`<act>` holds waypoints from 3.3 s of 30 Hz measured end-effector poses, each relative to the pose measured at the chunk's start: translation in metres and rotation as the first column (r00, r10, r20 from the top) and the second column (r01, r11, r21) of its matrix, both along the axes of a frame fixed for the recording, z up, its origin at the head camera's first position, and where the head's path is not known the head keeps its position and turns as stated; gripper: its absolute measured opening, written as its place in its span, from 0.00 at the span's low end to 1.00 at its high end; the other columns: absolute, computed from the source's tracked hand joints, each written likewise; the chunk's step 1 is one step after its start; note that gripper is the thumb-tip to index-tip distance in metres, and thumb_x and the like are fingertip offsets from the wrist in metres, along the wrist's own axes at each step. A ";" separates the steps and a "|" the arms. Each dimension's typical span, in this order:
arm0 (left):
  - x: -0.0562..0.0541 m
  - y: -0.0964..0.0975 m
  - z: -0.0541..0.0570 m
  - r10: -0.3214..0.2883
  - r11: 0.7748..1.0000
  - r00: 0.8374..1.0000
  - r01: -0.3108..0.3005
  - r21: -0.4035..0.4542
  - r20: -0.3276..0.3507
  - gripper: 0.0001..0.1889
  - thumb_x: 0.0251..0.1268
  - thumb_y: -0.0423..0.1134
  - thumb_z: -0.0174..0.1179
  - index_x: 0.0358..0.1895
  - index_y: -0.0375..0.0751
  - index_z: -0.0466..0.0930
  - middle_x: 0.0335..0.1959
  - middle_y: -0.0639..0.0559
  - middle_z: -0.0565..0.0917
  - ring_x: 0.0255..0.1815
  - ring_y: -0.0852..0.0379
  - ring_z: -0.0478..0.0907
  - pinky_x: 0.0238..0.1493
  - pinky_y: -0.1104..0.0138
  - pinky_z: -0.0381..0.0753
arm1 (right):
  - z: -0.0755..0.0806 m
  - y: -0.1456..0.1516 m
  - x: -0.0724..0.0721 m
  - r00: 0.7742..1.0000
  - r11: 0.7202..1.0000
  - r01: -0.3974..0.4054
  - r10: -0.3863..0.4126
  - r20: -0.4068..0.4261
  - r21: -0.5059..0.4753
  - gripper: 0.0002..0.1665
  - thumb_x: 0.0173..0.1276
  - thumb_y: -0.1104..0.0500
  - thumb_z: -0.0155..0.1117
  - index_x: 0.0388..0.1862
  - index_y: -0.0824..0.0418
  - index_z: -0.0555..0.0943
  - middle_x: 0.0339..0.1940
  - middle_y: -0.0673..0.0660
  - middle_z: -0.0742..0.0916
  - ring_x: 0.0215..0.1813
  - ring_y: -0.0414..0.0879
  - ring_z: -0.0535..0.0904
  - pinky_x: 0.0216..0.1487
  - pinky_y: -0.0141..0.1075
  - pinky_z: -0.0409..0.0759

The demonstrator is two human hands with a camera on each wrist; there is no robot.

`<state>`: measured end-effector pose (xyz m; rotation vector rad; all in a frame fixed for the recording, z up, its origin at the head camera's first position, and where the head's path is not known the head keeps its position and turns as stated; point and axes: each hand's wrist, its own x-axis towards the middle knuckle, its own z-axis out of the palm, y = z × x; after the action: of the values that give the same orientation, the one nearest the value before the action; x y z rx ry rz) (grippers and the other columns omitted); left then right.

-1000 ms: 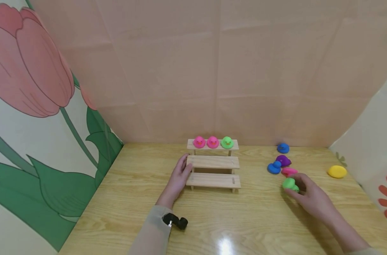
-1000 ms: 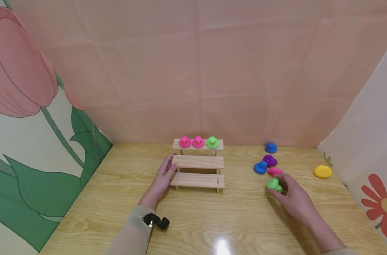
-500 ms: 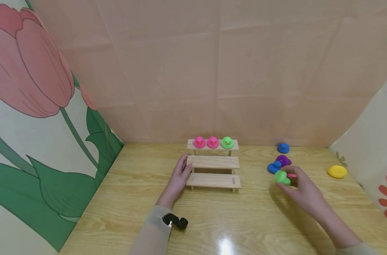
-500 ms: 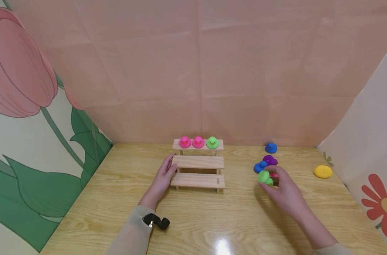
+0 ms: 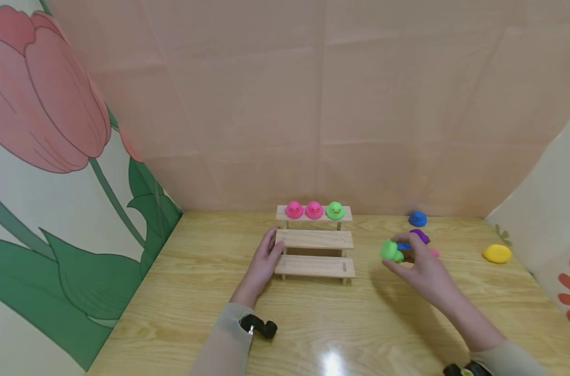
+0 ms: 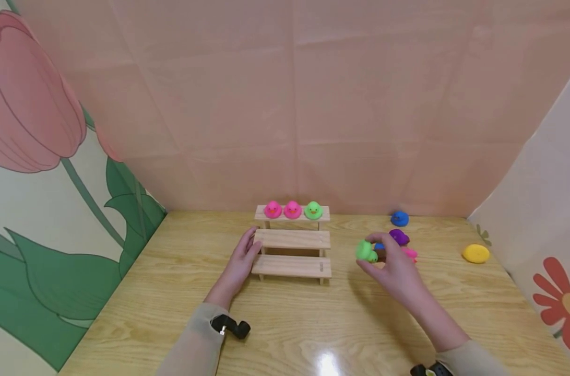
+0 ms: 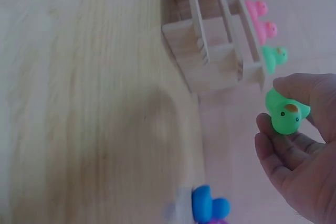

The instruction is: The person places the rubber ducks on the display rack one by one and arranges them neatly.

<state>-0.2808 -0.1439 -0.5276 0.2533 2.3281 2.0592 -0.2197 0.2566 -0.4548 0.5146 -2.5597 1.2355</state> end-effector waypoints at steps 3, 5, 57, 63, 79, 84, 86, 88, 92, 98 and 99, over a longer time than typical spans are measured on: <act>0.000 0.000 0.000 -0.002 1.000 1.000 0.002 0.001 0.001 0.35 0.88 0.61 0.55 0.90 0.62 0.57 0.89 0.45 0.62 0.88 0.45 0.59 0.86 0.48 0.62 | 0.006 -0.009 -0.002 1.000 1.000 0.004 -0.005 0.010 0.014 0.33 0.74 0.63 0.80 0.70 0.66 0.73 0.62 0.67 0.81 0.58 0.71 0.87 0.47 0.29 0.88; 0.000 0.000 0.000 -0.002 1.000 1.000 0.002 0.005 0.001 0.35 0.88 0.61 0.55 0.90 0.62 0.57 0.89 0.45 0.62 0.88 0.44 0.59 0.86 0.47 0.61 | 0.009 -0.015 -0.004 1.000 1.000 0.002 -0.003 0.014 0.022 0.32 0.75 0.61 0.79 0.71 0.64 0.74 0.63 0.67 0.82 0.58 0.69 0.87 0.46 0.29 0.88; -0.001 0.000 0.000 -0.011 1.000 1.000 0.011 0.003 -0.022 0.35 0.89 0.59 0.54 0.90 0.58 0.57 0.88 0.43 0.62 0.88 0.45 0.59 0.86 0.48 0.60 | 0.022 -0.143 -0.050 0.990 0.985 -0.139 0.140 -0.003 0.101 0.33 0.72 0.59 0.83 0.74 0.58 0.82 0.64 0.59 0.83 0.56 0.53 0.83 0.58 0.54 0.89; -0.002 0.000 -0.001 -0.011 1.000 1.000 0.011 0.011 -0.018 0.34 0.89 0.59 0.54 0.89 0.59 0.58 0.89 0.43 0.62 0.88 0.45 0.59 0.86 0.49 0.61 | 0.019 -0.156 -0.057 0.984 0.980 -0.176 0.177 0.004 0.093 0.35 0.71 0.63 0.82 0.75 0.61 0.81 0.66 0.59 0.85 0.60 0.54 0.84 0.63 0.54 0.88; -0.004 -0.001 -0.003 -0.023 0.999 1.000 0.024 0.025 -0.019 0.34 0.89 0.59 0.54 0.89 0.60 0.58 0.88 0.45 0.64 0.87 0.45 0.61 0.87 0.47 0.59 | 0.013 -0.178 -0.071 0.983 0.968 -0.185 0.185 0.015 0.168 0.29 0.70 0.65 0.83 0.69 0.58 0.86 0.70 0.57 0.85 0.66 0.55 0.83 0.67 0.53 0.85; -0.004 -0.001 -0.002 -0.022 0.999 1.000 0.023 0.023 -0.019 0.34 0.89 0.59 0.55 0.89 0.60 0.58 0.88 0.45 0.63 0.87 0.45 0.60 0.87 0.46 0.58 | 0.013 -0.182 -0.073 0.983 0.967 -0.181 0.180 0.022 0.178 0.29 0.69 0.65 0.83 0.68 0.58 0.86 0.68 0.57 0.86 0.67 0.56 0.83 0.69 0.53 0.83; -0.004 -0.001 -0.003 -0.024 0.999 1.000 0.024 0.021 -0.021 0.34 0.89 0.60 0.55 0.89 0.60 0.58 0.88 0.45 0.64 0.87 0.45 0.60 0.87 0.47 0.59 | 0.013 -0.184 -0.073 0.984 0.968 -0.179 0.178 0.023 0.177 0.30 0.69 0.65 0.84 0.69 0.57 0.86 0.68 0.57 0.86 0.68 0.56 0.82 0.70 0.54 0.83; -0.004 -0.001 -0.002 -0.024 1.000 0.999 0.024 0.017 -0.023 0.34 0.89 0.60 0.54 0.89 0.61 0.58 0.88 0.45 0.64 0.87 0.45 0.60 0.87 0.47 0.59 | 0.012 -0.185 -0.073 0.984 0.968 -0.180 0.178 0.024 0.178 0.32 0.68 0.65 0.84 0.70 0.56 0.86 0.70 0.57 0.85 0.70 0.57 0.82 0.72 0.55 0.81; -0.003 -0.001 -0.002 -0.023 1.000 0.999 0.023 0.016 -0.022 0.34 0.89 0.60 0.54 0.89 0.62 0.58 0.88 0.45 0.64 0.87 0.45 0.61 0.86 0.47 0.59 | 0.008 -0.185 -0.075 0.983 0.964 -0.186 0.185 0.022 0.189 0.38 0.69 0.66 0.83 0.77 0.55 0.82 0.74 0.57 0.84 0.75 0.59 0.79 0.77 0.57 0.77; -0.004 0.000 -0.002 -0.020 1.000 1.000 0.020 0.016 -0.017 0.34 0.89 0.61 0.54 0.89 0.62 0.58 0.88 0.44 0.64 0.87 0.45 0.60 0.86 0.46 0.60 | 0.002 -0.184 -0.076 0.984 0.964 -0.178 0.176 0.029 0.199 0.41 0.71 0.66 0.81 0.81 0.53 0.78 0.78 0.56 0.82 0.80 0.58 0.75 0.81 0.56 0.72; -0.004 0.000 -0.002 -0.020 1.000 1.000 0.020 0.016 -0.018 0.34 0.89 0.61 0.54 0.89 0.62 0.58 0.88 0.44 0.63 0.87 0.45 0.60 0.86 0.46 0.60 | 0.002 -0.184 -0.076 0.984 0.964 -0.175 0.173 0.030 0.198 0.41 0.71 0.65 0.81 0.81 0.53 0.78 0.78 0.56 0.82 0.80 0.58 0.75 0.81 0.56 0.72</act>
<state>-0.2850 -0.1442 -0.5300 0.2951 2.3098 2.0757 -0.2959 0.0725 -0.4530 0.7919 -2.7143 1.0403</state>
